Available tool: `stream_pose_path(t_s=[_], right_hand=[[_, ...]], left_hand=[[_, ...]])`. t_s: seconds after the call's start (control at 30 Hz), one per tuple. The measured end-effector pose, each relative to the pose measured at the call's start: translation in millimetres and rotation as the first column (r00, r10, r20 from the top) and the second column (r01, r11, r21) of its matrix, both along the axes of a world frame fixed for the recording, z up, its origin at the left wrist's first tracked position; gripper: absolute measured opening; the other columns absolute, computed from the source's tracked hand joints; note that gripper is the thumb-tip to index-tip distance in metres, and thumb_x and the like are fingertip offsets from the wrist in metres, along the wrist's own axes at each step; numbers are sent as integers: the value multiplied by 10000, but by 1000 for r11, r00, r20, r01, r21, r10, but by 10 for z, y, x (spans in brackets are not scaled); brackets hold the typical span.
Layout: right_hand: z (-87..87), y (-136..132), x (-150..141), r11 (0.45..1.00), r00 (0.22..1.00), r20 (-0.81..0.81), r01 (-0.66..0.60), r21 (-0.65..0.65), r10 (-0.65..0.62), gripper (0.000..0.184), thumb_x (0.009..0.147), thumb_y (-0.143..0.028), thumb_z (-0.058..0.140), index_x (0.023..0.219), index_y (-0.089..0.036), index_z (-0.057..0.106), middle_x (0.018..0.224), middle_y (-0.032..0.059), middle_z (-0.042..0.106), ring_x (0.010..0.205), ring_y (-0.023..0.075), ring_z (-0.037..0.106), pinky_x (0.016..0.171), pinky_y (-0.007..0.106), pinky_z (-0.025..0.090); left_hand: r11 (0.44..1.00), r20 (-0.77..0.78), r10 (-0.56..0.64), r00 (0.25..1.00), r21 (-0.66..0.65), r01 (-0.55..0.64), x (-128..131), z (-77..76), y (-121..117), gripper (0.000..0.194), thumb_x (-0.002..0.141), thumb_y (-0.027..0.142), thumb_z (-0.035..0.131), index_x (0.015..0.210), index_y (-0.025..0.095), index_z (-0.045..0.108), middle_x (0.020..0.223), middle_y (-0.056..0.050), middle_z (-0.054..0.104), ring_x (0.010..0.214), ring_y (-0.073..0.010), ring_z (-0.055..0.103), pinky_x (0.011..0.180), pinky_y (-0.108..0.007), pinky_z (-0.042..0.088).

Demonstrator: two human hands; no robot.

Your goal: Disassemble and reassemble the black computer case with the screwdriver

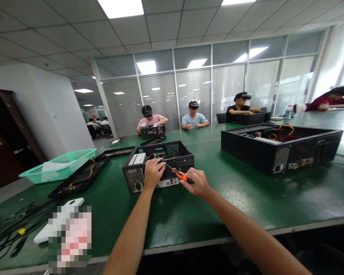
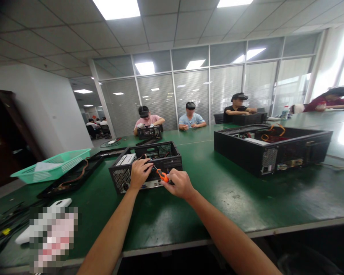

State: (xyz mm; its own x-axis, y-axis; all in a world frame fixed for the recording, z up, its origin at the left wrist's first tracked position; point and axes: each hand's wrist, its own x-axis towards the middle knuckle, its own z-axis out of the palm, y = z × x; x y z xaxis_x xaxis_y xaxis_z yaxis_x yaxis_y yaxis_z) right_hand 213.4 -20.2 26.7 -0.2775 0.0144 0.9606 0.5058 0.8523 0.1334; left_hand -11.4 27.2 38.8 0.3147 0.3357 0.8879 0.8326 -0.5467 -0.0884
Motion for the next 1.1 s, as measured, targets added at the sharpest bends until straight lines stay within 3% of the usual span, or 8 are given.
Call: stream_pose_path(t_s=[0.17,0.3,0.47,0.63,0.8,0.97,1.1], right_hand=[[8,5,-2,1000,999,41,4,12,-5,164,845,-266,537,965,-158,563,625,-8,525,524,92,446,505,217,328],[-6,9,-7,1000,1000,31,2,-14,-2,174,810,-338,585,822,-166,561,546,-42,476,469,76,410,492,216,296],[-11,11,-7,1000,999,47,17,-13,-16,188,830,-339,561,891,-162,577,550,-35,499,479,85,441,511,217,317],[-13,5,-14,999,997,68,38,-26,-36,244,796,-405,592,773,-164,569,537,-34,496,460,80,431,493,221,297],[-6,-1,-23,1000,996,87,19,-17,-17,210,842,-329,547,955,-156,586,595,-16,559,494,83,476,516,217,333],[-10,-3,-11,999,995,85,46,-17,-45,250,797,-411,591,816,-162,590,579,-15,537,493,85,466,499,220,330],[18,-14,-3,1000,997,75,15,-16,-14,212,838,-295,539,1000,-166,583,754,36,592,643,111,536,548,216,384]], left_hand=[[1000,4,3,1000,3,-3,6,3,-3,138,836,246,546,911,241,662,1102,-45,626,1022,-214,550,906,-417,373],[1000,5,1,1000,0,-1,8,10,-18,139,837,243,543,911,240,661,1100,-44,626,1022,-210,552,904,-416,378],[1000,6,-7,1000,1,7,9,19,-29,142,834,242,544,912,240,663,1090,-56,629,1012,-215,559,895,-425,386],[1000,9,2,1000,-5,-2,16,15,-25,138,835,240,542,909,242,659,1083,-46,632,1019,-213,554,911,-423,373],[1000,10,2,1000,-2,-2,18,21,-29,134,837,240,538,905,238,653,1083,-43,633,1014,-210,555,903,-412,377],[1000,10,-1,1000,-2,1,23,31,-35,127,836,238,539,898,234,650,1075,-40,638,1012,-213,557,901,-414,378],[1000,20,-5,1000,-1,5,27,31,-36,123,836,240,539,894,235,648,1071,-40,640,1012,-214,559,905,-416,378]])
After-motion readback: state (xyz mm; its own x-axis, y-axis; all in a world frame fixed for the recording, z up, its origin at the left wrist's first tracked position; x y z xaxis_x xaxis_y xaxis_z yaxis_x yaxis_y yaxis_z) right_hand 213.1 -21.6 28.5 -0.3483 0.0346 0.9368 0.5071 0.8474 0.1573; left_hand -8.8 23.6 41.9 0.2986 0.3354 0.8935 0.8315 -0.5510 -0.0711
